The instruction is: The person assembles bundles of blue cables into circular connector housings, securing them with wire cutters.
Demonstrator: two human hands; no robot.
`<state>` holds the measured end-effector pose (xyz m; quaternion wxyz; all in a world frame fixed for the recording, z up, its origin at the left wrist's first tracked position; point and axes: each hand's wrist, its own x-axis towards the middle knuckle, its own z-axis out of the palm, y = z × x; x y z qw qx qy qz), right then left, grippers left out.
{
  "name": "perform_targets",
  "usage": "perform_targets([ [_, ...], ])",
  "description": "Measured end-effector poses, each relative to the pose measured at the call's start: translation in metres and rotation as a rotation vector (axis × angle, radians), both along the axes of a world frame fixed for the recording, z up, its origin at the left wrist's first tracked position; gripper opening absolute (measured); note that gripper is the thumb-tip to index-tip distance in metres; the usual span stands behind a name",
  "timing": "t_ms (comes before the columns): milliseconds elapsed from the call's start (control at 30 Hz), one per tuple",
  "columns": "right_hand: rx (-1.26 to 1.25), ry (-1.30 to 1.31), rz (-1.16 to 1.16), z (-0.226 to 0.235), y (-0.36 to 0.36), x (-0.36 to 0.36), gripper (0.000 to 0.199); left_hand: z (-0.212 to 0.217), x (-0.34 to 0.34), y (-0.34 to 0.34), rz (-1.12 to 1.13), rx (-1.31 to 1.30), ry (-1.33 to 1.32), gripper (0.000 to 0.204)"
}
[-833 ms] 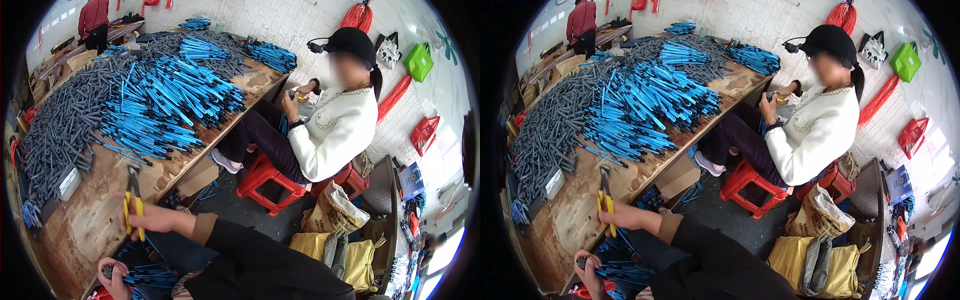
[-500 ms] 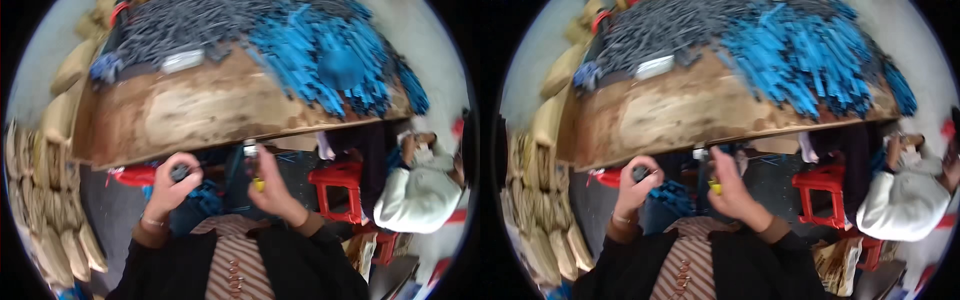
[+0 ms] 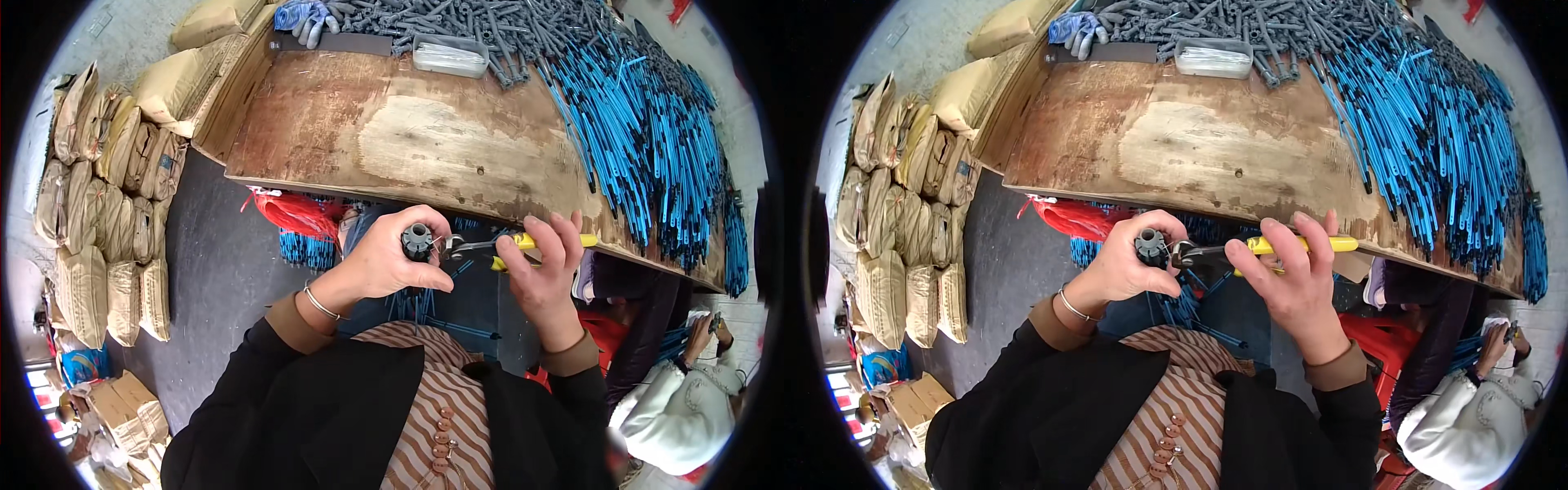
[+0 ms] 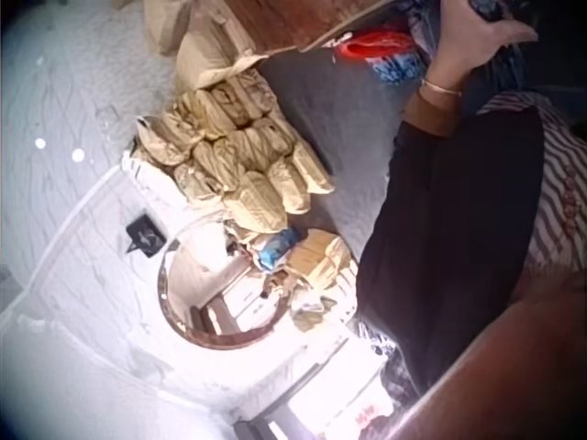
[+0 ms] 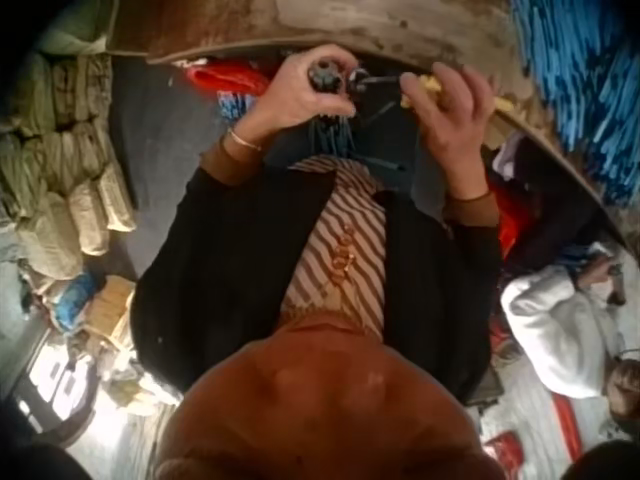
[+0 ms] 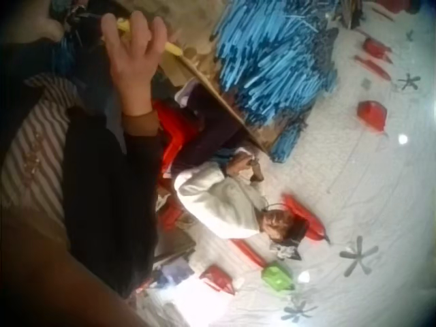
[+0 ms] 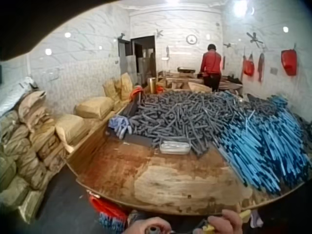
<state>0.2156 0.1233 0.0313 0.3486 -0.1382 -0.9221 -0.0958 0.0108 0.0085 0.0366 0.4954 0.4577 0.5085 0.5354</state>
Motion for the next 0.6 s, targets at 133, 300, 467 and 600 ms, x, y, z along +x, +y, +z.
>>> perform_targets([
  [133,0.027,-0.050,-0.015,0.004,-0.001,0.000,0.039,0.001,0.002,0.002,0.014,-0.054,0.029,0.049],
  [300,0.048,-0.080,-0.009,0.010,-0.002,0.003,0.043,0.005,0.009,0.005,0.055,-0.039,0.119,0.046],
  [467,-0.068,-0.098,-0.033,0.011,-0.013,0.002,0.049,0.000,0.009,0.006,0.084,0.046,0.227,0.045],
  [600,-0.203,-0.090,-0.102,0.004,-0.027,0.002,0.052,-0.001,0.012,0.005,0.147,0.062,0.275,0.045],
])
